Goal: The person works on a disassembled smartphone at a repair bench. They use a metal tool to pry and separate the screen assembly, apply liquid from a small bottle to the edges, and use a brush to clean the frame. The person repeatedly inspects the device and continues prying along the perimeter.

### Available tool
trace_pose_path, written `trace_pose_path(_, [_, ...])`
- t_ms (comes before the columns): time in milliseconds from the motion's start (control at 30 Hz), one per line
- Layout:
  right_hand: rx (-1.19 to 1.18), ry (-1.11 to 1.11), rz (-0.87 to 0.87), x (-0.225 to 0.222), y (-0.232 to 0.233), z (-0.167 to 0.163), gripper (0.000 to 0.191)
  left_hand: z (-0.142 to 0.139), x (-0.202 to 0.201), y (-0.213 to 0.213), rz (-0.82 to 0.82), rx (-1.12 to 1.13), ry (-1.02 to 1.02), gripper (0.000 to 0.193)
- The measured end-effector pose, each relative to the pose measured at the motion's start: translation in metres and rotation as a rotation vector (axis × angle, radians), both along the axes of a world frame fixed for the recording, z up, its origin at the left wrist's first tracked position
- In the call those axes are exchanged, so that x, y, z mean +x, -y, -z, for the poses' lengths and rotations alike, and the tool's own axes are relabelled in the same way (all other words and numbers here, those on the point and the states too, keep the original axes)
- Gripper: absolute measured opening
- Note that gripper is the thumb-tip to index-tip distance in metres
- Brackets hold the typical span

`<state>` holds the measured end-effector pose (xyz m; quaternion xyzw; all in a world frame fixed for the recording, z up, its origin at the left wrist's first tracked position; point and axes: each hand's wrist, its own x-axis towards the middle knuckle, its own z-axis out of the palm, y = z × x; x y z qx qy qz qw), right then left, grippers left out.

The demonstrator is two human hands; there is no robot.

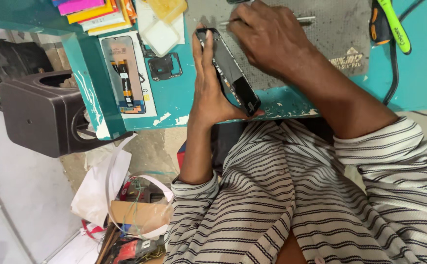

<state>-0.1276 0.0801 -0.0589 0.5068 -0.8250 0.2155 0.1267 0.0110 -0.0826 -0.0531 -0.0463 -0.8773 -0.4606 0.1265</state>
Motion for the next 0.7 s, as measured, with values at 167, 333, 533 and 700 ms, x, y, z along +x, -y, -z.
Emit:
trace_pose_path(167, [0.019, -0.034, -0.002, 0.000, 0.005, -0.006, 0.018, -0.005, -0.001, 0.002, 0.005, 0.020, 0.009, 0.171])
trace_pose_path(333, [0.026, 0.014, -0.002, -0.001, 0.006, -0.013, 0.021, -0.006, -0.003, 0.003, 0.004, 0.019, 0.024, 0.173])
trace_pose_path(533, [0.054, 0.016, -0.005, 0.002, 0.006, -0.019, 0.022, -0.008, -0.004, 0.003, -0.006, 0.020, 0.075, 0.174])
trace_pose_path(700, [0.049, 0.019, 0.015, 0.001, 0.005, -0.021, 0.021, -0.010, -0.005, 0.002, -0.001, 0.032, 0.061, 0.175])
